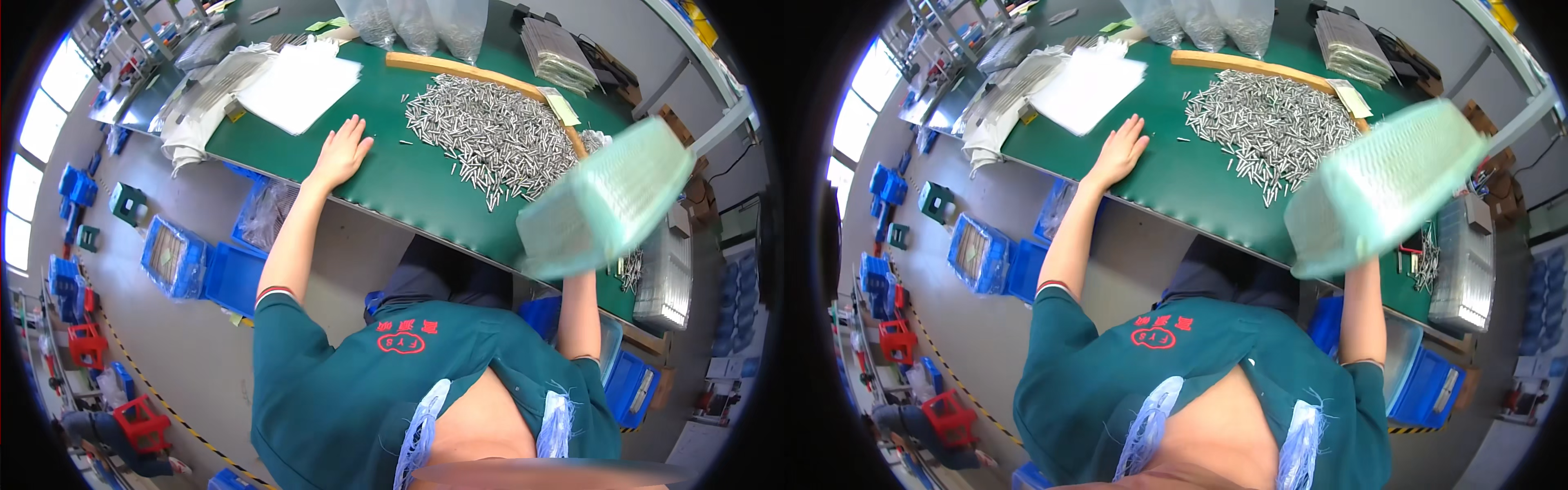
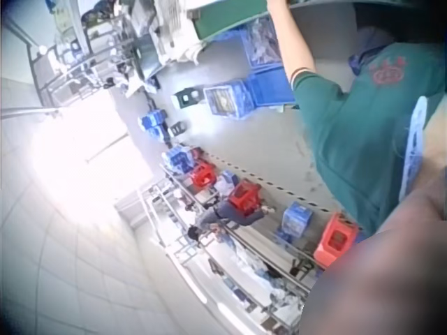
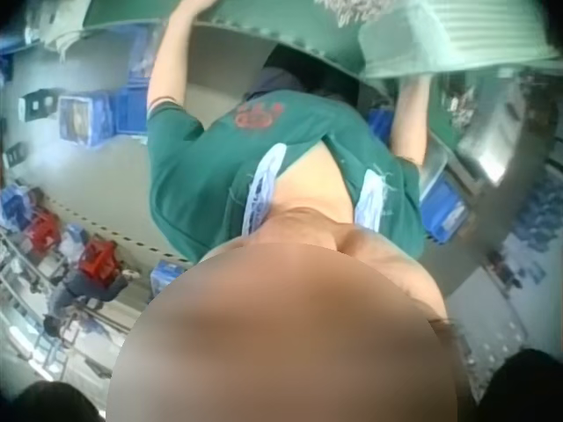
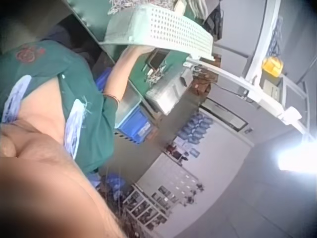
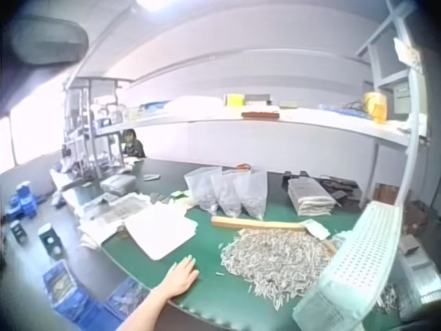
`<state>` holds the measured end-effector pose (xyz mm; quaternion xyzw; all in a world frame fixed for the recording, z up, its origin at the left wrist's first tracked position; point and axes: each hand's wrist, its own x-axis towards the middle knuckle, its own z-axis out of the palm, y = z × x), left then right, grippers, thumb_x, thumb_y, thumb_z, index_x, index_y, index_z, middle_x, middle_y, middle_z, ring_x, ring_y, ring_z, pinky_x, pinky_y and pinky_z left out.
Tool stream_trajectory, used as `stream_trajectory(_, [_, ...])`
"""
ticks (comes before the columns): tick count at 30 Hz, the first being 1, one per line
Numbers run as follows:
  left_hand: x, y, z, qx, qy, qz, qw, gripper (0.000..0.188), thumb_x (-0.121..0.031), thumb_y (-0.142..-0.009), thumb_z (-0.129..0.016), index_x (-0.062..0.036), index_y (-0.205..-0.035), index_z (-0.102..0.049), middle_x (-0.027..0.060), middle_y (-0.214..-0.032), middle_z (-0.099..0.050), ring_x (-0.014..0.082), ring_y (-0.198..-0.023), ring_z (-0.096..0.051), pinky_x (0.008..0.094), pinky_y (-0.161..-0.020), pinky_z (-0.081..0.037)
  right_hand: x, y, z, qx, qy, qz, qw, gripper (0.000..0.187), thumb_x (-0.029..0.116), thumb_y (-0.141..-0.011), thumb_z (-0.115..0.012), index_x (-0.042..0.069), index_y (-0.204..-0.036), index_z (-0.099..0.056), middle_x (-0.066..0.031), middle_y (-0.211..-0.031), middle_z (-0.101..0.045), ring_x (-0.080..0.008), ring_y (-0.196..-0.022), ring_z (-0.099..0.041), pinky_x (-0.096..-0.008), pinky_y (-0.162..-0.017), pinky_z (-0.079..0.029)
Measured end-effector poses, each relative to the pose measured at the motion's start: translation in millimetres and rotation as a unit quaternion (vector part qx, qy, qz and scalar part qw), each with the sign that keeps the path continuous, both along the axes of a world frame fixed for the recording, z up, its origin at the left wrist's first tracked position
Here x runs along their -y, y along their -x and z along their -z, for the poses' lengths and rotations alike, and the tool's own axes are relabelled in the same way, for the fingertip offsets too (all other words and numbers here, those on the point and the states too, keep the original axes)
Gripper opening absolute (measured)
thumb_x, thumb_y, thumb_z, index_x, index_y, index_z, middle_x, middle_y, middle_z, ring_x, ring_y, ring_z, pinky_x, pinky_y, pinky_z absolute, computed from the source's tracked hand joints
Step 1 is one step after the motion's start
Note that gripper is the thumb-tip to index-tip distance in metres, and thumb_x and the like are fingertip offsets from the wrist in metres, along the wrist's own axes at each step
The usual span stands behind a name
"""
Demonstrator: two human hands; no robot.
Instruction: Inspecting and sorting small metal pins on a green workbench.
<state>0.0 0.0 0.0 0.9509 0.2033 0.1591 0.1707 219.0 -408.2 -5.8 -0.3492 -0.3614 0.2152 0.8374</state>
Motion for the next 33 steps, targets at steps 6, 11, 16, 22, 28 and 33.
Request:
stream_trajectory(6, [27, -9, -1, -0.048, -0.052, 0.121, 0.990, 0.053, -0.039, -0.098, -0.040, -0.0034, -0.138, -0.041, 0.0139, -0.147, -0.037, 0.0284, -0.138, -0.032, 0.0485, -0.111, -0.027, -56, 16, -83, -0.282, 0.119, 0.104, 0.946, 0.033, 0.017, -0.089, -0.059, 0.002, -0.118, -0.054, -0.0114, -0.112, -0.062, -0.0235, -0.104, -0.060, -0.0377, -0.094, -0.048])
stream_trajectory(11, [70, 15, -11, -0.024, -0.025, 0.188, 0.982, 0.056, -0.038, -0.097, -0.045, 0.0013, -0.136, -0.042, 0.0178, -0.145, -0.039, 0.0303, -0.137, -0.033, 0.0446, -0.111, -0.028, -134, 10, -78, -0.235, 0.195, 0.073, 0.949, 0.039, 0.017, -0.089, -0.059, -0.001, -0.122, -0.047, -0.0164, -0.119, -0.057, -0.0279, -0.110, -0.056, -0.0437, -0.098, -0.045])
stream_trajectory(16, [89, 31, -17, 0.032, -0.020, 0.202, 0.979, 0.054, -0.036, -0.096, -0.047, 0.0000, -0.136, -0.042, 0.0181, -0.146, -0.036, 0.0309, -0.137, -0.032, 0.0483, -0.112, -0.025, -243, 21, -75, -0.246, 0.232, 0.041, 0.940, 0.038, 0.016, -0.091, -0.058, -0.006, -0.118, -0.045, -0.0218, -0.111, -0.057, -0.0351, -0.098, -0.062, -0.0415, -0.078, -0.058])
stream_trajectory(22, [40, 41, -11, -0.045, -0.007, -0.049, 0.998, 0.076, -0.055, -0.092, -0.045, 0.0004, -0.142, -0.033, 0.0196, -0.149, -0.030, 0.0304, -0.140, -0.027, 0.0493, -0.113, -0.020, -286, 27, -58, -0.291, 0.230, 0.024, 0.928, 0.033, 0.014, -0.092, -0.058, -0.004, -0.116, -0.045, -0.0186, -0.106, -0.056, -0.0323, -0.091, -0.064, -0.0423, -0.072, -0.060])
stream_trajectory(28, [57, 8, -4, -0.092, -0.041, 0.034, 0.994, 0.087, -0.063, -0.089, -0.042, 0.0027, -0.144, -0.027, 0.0201, -0.152, -0.025, 0.0305, -0.142, -0.021, 0.0465, -0.115, -0.017, -209, 76, -78, -0.323, 0.260, -0.225, 0.882, 0.033, 0.023, -0.096, -0.053, -0.002, -0.118, -0.048, -0.0205, -0.113, -0.060, -0.0278, -0.097, -0.064, -0.0385, -0.085, -0.056])
stream_trajectory(33, [116, 20, -11, -0.102, -0.044, 0.186, 0.976, 0.089, -0.062, -0.089, -0.043, 0.0047, -0.144, -0.025, 0.0197, -0.153, -0.022, 0.0288, -0.143, -0.018, 0.0429, -0.117, -0.014, -90, 152, -43, -0.226, 0.340, -0.486, 0.773, 0.047, 0.029, -0.101, -0.044, -0.004, -0.134, -0.045, -0.0175, -0.133, -0.052, -0.0248, -0.126, -0.050, -0.0363, -0.104, -0.042])
